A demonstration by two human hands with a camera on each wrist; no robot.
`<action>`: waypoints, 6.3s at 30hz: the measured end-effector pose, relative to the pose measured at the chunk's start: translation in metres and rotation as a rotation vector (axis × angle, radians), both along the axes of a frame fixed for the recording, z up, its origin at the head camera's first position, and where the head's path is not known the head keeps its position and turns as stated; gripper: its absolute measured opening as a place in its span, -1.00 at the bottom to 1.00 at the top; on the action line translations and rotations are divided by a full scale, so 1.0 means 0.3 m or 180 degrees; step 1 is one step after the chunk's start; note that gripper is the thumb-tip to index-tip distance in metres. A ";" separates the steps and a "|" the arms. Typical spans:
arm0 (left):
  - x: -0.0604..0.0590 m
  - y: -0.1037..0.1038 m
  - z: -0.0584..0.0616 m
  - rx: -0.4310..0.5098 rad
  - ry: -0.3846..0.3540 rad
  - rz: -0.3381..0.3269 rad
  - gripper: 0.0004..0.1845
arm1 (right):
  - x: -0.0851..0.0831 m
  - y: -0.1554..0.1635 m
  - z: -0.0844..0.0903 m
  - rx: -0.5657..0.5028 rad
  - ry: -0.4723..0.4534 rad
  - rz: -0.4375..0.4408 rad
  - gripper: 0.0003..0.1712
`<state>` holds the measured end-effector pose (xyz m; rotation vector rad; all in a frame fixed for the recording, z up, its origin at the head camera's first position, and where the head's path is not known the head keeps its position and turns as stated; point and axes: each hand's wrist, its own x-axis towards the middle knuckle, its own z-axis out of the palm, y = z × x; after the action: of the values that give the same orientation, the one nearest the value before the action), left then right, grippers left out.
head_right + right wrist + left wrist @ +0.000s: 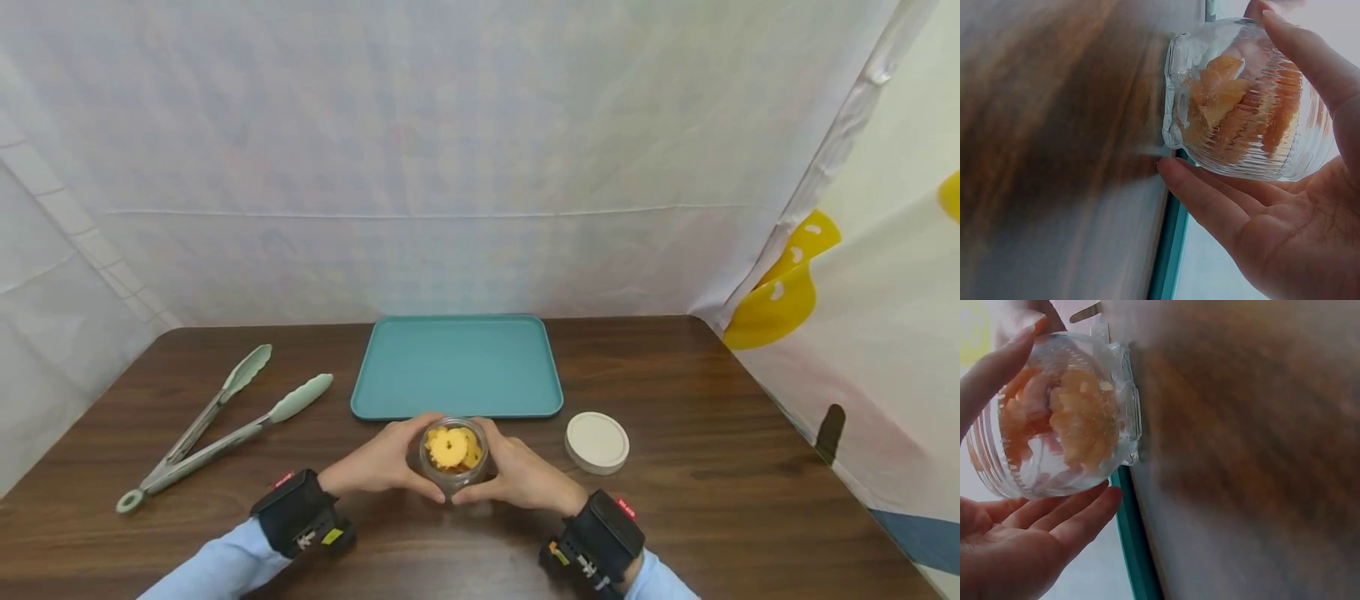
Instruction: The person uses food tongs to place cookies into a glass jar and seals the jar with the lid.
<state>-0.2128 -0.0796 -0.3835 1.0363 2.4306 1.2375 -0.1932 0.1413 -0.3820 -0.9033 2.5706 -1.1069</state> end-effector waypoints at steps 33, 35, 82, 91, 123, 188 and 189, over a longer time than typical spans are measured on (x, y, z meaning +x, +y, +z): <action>0.004 0.014 0.002 -0.0123 0.0017 0.0050 -0.11 | -0.025 0.348 0.007 0.1352 0.0913 -0.1251 -0.11; 0.003 0.015 0.001 -0.0113 0.0020 0.0037 -0.12 | -0.031 0.350 0.008 0.1296 0.0957 -0.1253 -0.13; 0.008 0.021 -0.005 0.0026 0.0115 -0.0056 -0.02 | -0.008 -0.058 0.127 0.0513 0.1047 0.0352 -0.11; 0.007 0.020 -0.006 0.0054 0.0242 -0.0029 0.00 | -0.013 -0.064 0.122 0.0708 0.1372 0.0294 -0.06; 0.011 0.014 -0.007 0.0096 0.0040 -0.0014 -0.09 | 0.049 -0.138 0.065 0.0900 0.2508 -0.0945 -0.18; 0.011 0.018 -0.015 0.0101 0.0209 0.0050 -0.05 | -0.007 -0.074 0.127 0.0697 0.1133 0.0059 -0.11; 0.012 0.018 -0.015 0.0097 0.0178 0.0053 -0.05 | -0.003 -0.077 0.123 0.0724 0.1266 0.0021 -0.12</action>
<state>-0.2092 -0.0744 -0.3880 1.0750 2.4741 1.2711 -0.1942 0.1182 -0.3450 -1.1690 2.9241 -0.6637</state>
